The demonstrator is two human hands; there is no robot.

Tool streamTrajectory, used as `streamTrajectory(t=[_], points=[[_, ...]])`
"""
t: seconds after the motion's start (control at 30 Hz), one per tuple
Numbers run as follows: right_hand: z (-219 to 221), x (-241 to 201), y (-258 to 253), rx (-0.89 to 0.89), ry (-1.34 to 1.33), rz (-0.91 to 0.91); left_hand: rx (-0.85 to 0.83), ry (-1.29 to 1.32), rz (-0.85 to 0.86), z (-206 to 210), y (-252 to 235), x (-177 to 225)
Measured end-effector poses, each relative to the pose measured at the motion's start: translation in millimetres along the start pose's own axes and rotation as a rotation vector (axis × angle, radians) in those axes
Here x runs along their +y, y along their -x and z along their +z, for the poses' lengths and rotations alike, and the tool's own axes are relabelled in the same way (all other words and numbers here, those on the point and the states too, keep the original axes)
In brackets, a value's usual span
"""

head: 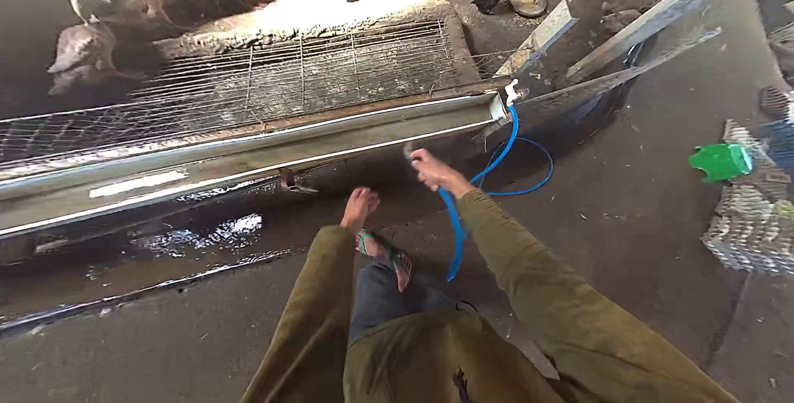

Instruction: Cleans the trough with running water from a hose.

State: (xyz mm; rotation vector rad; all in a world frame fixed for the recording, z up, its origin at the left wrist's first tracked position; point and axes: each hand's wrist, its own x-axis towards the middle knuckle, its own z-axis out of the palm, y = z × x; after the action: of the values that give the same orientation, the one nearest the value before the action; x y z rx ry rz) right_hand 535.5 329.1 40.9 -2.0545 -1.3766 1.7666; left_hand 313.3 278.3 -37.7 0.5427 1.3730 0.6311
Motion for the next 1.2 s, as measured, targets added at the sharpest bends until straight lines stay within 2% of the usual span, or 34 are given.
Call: streamTrajectory(t=[0.13, 0.27, 0.37, 0.47, 0.53, 0.6, 0.73, 0.8, 0.87, 0.97, 1.03, 1.13, 1.2], points=[[41, -62, -16, -0.197, 0.197, 0.026, 0.084, 0.302, 0.031, 22, -93, 43], [21, -81, -54, -0.222, 0.242, 0.062, 0.073, 0.441, 0.089, 17, -141, 62], [-41, -54, -89, -0.075, 0.201, 0.118, -0.013, 0.263, 0.043, 19, -147, 60], [-129, -24, -108, 0.106, 0.190, 0.243, -0.067, -0.025, -0.001, 14, -144, 27], [-192, -10, -114, 0.250, 0.185, 0.316, -0.192, -0.297, 0.059, 19, -141, 4], [-241, -5, -120, 0.336, 0.208, 0.373, -0.392, -0.427, 0.087, 51, -132, -13], [-312, 4, -165, 0.387, 0.301, 0.455, -0.724, -0.502, 0.103, 181, -132, -56], [-329, 10, -191, 0.351, 0.396, 0.539, -0.850, -0.569, 0.098, 241, -136, -79], [-340, 14, -215, 0.300, 0.510, 0.596, -0.908, -0.591, 0.104, 285, -150, -93], [-350, 38, -242, 0.277, 0.615, 0.651, -0.976, -0.626, 0.066, 320, -158, -113], [-356, 50, -259, 0.262, 0.654, 0.670, -0.874, -0.652, 0.004, 328, -169, -118], [-364, 61, -280, 0.204, 0.695, 0.673, -0.556, -0.688, -0.048, 324, -186, -121], [-364, 68, -290, 0.160, 0.723, 0.678, -0.375, -0.721, -0.019, 320, -200, -122]])
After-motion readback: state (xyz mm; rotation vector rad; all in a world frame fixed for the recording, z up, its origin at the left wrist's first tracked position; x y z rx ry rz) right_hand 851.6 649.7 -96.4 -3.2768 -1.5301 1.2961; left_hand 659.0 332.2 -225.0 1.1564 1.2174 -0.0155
